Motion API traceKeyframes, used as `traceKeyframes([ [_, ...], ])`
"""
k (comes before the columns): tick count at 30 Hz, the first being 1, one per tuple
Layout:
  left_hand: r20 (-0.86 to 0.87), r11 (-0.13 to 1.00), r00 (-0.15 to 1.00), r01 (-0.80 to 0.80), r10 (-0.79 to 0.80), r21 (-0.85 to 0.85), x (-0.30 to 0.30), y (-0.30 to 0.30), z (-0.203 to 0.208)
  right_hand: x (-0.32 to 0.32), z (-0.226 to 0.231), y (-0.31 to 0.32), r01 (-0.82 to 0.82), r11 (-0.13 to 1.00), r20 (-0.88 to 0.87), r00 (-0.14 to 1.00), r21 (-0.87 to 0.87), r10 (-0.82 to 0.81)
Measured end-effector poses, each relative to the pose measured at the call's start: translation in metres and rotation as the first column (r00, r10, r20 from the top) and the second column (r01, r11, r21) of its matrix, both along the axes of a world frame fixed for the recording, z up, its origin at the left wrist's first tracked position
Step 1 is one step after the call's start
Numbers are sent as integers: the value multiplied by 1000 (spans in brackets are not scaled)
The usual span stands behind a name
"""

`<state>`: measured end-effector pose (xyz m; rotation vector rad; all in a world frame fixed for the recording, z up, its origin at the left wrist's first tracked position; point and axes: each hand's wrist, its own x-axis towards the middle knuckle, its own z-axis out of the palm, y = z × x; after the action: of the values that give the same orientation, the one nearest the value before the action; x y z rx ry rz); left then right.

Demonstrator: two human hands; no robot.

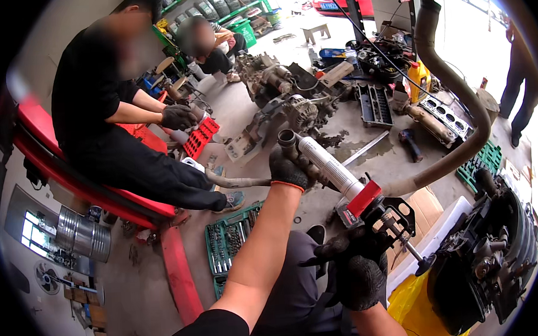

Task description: The person uses a heat gun to warm a metal exhaust pipe, then removes a metal clamp and a rubber gasket from the pipe's end. They inspect the components and the pipe opening while seated on the floor in a workshop.

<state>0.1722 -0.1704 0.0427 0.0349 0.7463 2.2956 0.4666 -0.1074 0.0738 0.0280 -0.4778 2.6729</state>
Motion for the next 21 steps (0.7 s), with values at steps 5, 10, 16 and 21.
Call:
traceKeyframes([
  [5, 116, 966, 959, -258, 257, -11, 6, -1, -9, -8, -4, -9, 24, 999, 34, 999, 40, -26],
  [10, -1, 957, 957, -291, 291, 16, 1, -15, -16, -5, -13, -12, -32, 992, -2, 999, 126, 32],
  [16, -4, 957, 958, -288, 288, 31, -4, -8, -20, 2, -13, -14, -91, 979, 81, 994, 181, 77],
  [21, 6, 951, 951, -308, 308, 36, -8, -7, -21, 5, -12, -16, -83, 949, 135, 990, 303, 44],
])
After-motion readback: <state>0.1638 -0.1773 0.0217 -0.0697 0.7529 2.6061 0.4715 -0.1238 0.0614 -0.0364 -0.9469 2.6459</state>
